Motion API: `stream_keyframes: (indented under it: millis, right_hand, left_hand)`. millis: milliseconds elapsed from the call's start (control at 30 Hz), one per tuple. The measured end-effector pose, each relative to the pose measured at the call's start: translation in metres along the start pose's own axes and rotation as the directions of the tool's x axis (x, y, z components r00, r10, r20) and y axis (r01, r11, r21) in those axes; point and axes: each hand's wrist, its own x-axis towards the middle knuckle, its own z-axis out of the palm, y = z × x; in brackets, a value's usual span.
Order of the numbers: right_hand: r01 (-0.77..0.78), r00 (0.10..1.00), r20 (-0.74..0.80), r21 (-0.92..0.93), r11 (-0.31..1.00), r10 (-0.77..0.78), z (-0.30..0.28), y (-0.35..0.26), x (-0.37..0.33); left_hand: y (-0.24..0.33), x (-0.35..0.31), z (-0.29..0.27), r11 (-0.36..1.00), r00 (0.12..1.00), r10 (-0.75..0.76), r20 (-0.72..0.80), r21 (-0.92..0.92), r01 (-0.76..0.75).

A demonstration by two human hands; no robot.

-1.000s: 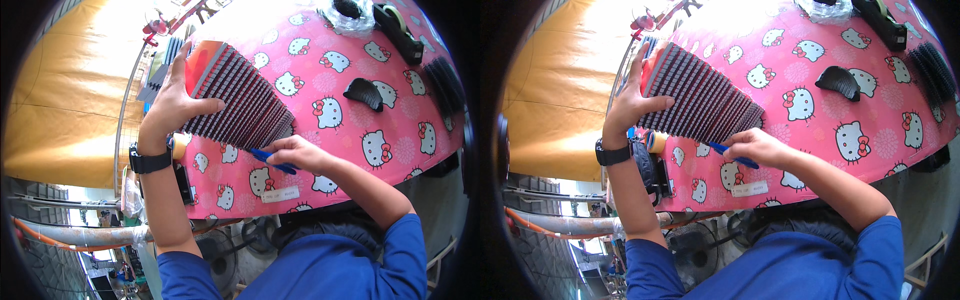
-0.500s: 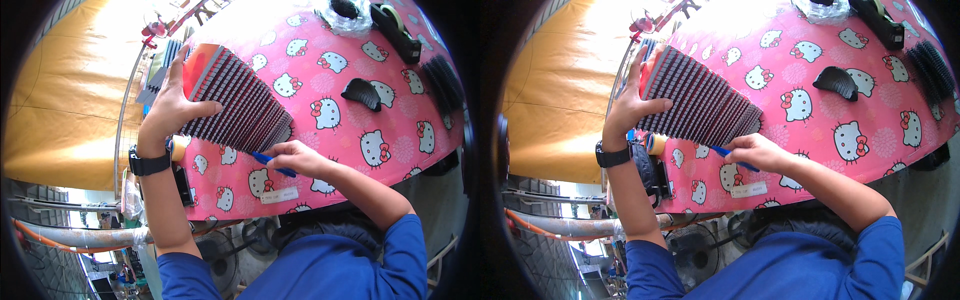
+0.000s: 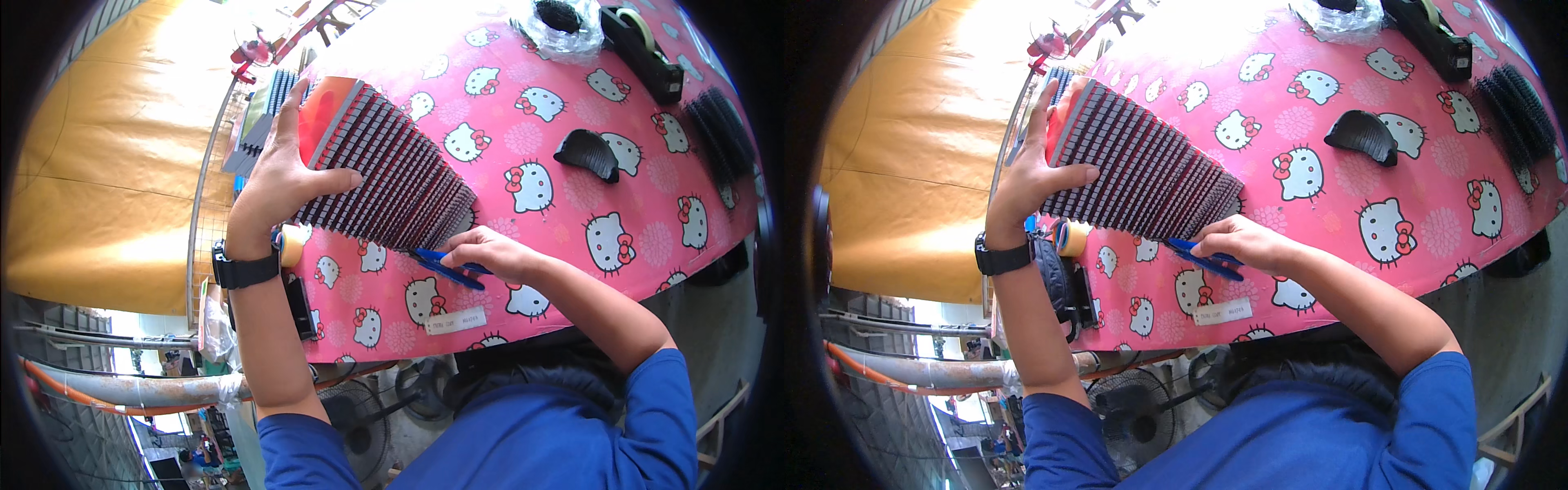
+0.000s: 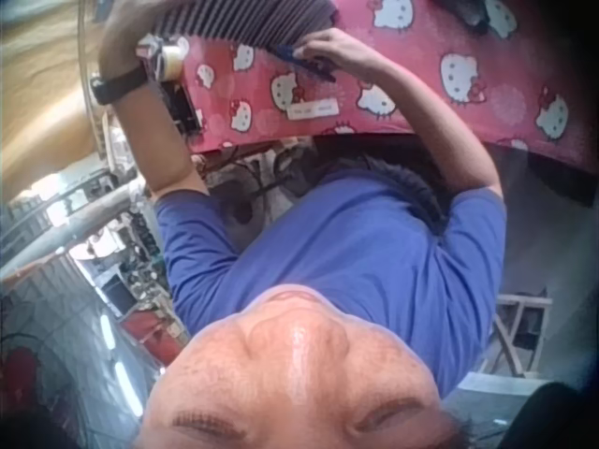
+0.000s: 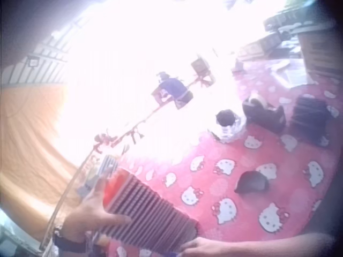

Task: The person uses blue-handled snips to trim the ends of spiral bindings on a stack of notebooks.

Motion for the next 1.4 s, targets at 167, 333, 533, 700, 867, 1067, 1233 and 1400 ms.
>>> stream_keyframes:
  millis: [167, 333, 533, 700, 867, 1067, 1233, 1400]
  right_hand:
    - [0.369, 0.713, 0.031, -0.866, 0.337, -0.701, 0.016, 0.01, -0.014]
    - [0.265, 0.587, 0.152, -0.964, 0.011, -0.795, 0.016, 0.015, -0.013]
    - [0.277, 0.581, 0.163, -0.961, 0.005, -0.798, 0.016, 0.015, -0.012]
    - [0.277, 0.582, 0.175, -0.961, -0.009, -0.794, 0.012, 0.02, -0.012]
    - [0.47, 0.638, 0.119, -0.843, 0.262, -0.761, 0.004, 0.017, -0.008]
    - [0.177, 0.961, -0.148, -0.32, 0.931, -0.233, 0.015, 0.01, -0.014]
    - [0.273, 0.64, 0.076, -0.953, 0.134, -0.764, 0.02, 0.018, -0.017]
    - [0.285, 0.606, 0.122, -0.956, 0.07, -0.786, 0.014, 0.019, -0.016]
  left_hand:
    - [0.001, 0.0, 0.0, 1.0, 1.0, 0.011, -0.001, 0.003, -0.011]
    - [0.002, 0.0, 0.001, 1.0, 1.0, 0.006, -0.004, 0.014, -0.006]
    - [0.001, -0.002, 0.002, 1.0, 1.0, 0.001, -0.017, -0.003, -0.001]
    - [0.001, -0.001, 0.001, 1.0, 0.999, 0.028, -0.022, 0.005, -0.028]
    - [0.001, 0.0, 0.003, 0.999, 0.999, 0.032, -0.016, -0.003, -0.032]
    - [0.001, 0.0, 0.002, 1.0, 1.0, 0.016, -0.014, 0.015, -0.016]
    - [-0.002, -0.002, 0.001, 1.0, 0.999, 0.024, -0.029, 0.015, -0.023]
    - [0.002, 0.001, 0.002, 1.0, 0.999, 0.028, -0.017, 0.008, -0.028]
